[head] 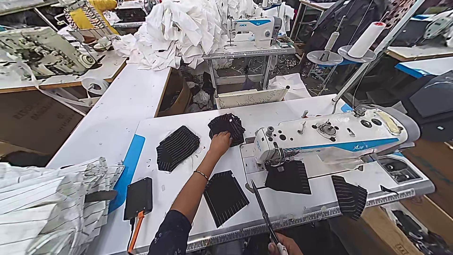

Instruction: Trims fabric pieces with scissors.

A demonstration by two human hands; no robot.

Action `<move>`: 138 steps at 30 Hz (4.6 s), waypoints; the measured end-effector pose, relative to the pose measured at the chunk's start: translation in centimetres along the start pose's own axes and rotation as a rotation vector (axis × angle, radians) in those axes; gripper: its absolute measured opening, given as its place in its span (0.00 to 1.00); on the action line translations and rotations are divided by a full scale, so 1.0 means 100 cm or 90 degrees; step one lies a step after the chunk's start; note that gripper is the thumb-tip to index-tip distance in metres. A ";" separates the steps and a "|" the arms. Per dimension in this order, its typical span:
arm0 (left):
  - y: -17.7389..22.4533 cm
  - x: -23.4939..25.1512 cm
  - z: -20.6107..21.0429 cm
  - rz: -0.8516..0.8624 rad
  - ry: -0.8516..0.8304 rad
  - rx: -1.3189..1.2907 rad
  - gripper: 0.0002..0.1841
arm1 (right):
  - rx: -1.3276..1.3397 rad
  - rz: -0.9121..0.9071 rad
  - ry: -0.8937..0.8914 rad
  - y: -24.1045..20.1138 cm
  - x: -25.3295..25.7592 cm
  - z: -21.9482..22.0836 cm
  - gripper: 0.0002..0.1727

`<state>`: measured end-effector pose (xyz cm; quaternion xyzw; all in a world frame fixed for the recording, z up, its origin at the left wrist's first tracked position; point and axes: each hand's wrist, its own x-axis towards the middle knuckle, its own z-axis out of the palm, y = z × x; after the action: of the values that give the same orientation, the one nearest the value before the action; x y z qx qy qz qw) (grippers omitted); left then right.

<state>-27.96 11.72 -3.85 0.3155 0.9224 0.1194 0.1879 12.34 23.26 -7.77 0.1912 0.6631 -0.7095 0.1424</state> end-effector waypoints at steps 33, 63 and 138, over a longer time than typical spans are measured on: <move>0.056 -0.223 0.158 0.029 0.402 -0.313 0.14 | 0.245 0.054 0.054 -0.016 -0.017 0.032 0.23; 0.011 -0.238 0.107 -0.282 0.301 -0.614 0.16 | 0.092 0.174 -0.130 0.000 -0.014 0.066 0.18; 0.020 -0.269 0.131 -0.064 0.077 -0.837 0.60 | -0.052 0.134 -0.178 -0.009 0.005 0.064 0.19</move>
<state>-1.72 -2.28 -7.70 0.0842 0.6802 0.6660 0.2944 11.00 16.95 -6.91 0.1532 0.6418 -0.6826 0.3142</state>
